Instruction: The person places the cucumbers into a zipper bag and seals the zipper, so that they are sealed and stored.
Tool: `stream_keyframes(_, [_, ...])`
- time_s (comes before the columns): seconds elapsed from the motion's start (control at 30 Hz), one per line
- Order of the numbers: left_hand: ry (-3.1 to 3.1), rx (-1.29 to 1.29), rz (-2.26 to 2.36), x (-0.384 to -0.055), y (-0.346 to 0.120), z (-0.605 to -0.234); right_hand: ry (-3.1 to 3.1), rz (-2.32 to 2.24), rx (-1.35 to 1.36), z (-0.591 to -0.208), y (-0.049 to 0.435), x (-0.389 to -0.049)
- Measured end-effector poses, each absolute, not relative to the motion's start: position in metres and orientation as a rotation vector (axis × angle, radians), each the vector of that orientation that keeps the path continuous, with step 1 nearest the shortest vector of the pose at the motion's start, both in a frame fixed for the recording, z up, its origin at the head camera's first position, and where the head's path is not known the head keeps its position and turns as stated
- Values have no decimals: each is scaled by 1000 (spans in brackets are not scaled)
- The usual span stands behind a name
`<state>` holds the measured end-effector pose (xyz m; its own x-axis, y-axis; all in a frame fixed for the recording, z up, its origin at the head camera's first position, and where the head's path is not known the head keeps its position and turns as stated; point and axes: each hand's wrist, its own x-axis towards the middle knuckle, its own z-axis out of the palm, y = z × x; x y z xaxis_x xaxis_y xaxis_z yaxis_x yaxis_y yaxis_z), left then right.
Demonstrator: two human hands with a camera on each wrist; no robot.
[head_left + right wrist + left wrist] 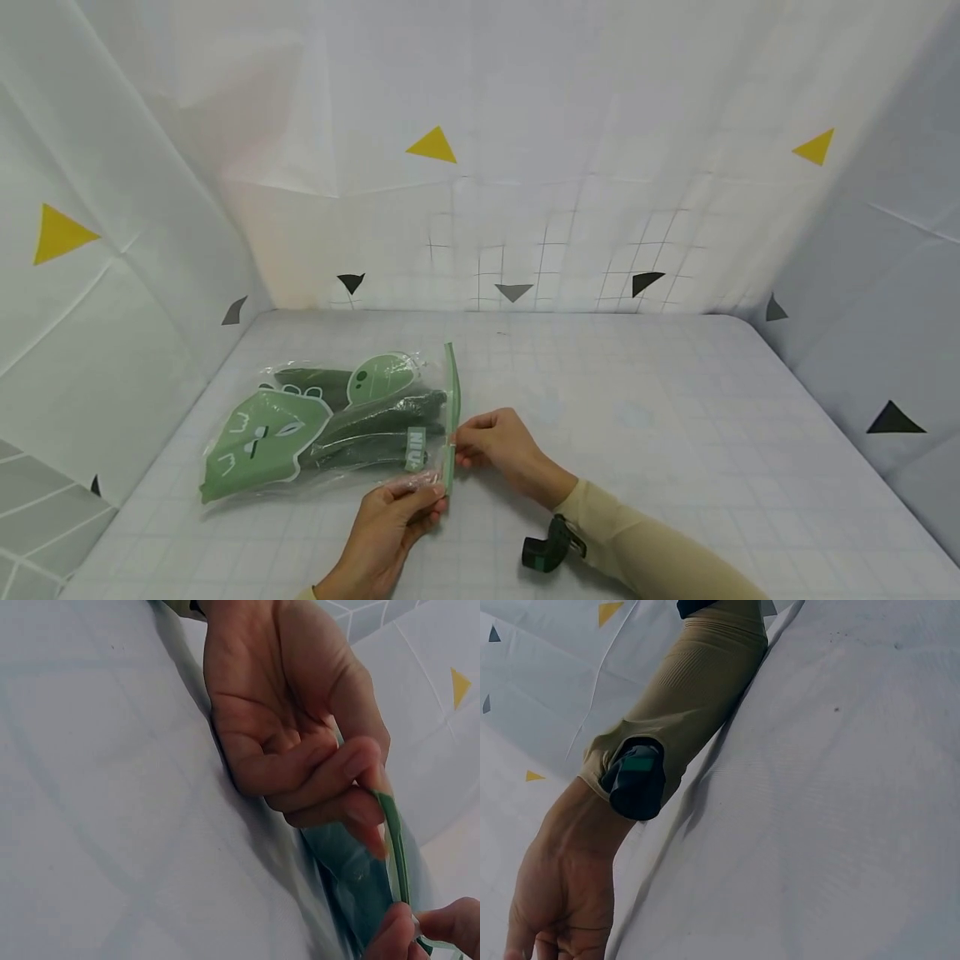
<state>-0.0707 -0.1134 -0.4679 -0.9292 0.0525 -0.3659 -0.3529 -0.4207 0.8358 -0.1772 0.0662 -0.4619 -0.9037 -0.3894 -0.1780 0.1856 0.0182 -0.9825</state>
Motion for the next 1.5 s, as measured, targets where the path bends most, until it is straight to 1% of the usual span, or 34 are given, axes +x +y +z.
stream_keyframes(1.1, [1543,-407,2450,-68,-114,-470,1899,-1981,-148,-468,58,-216])
stream_keyframes(1.5, [1538,-412,2440,-67,-115,-472,1912,-1995,-149,-465,56,-222])
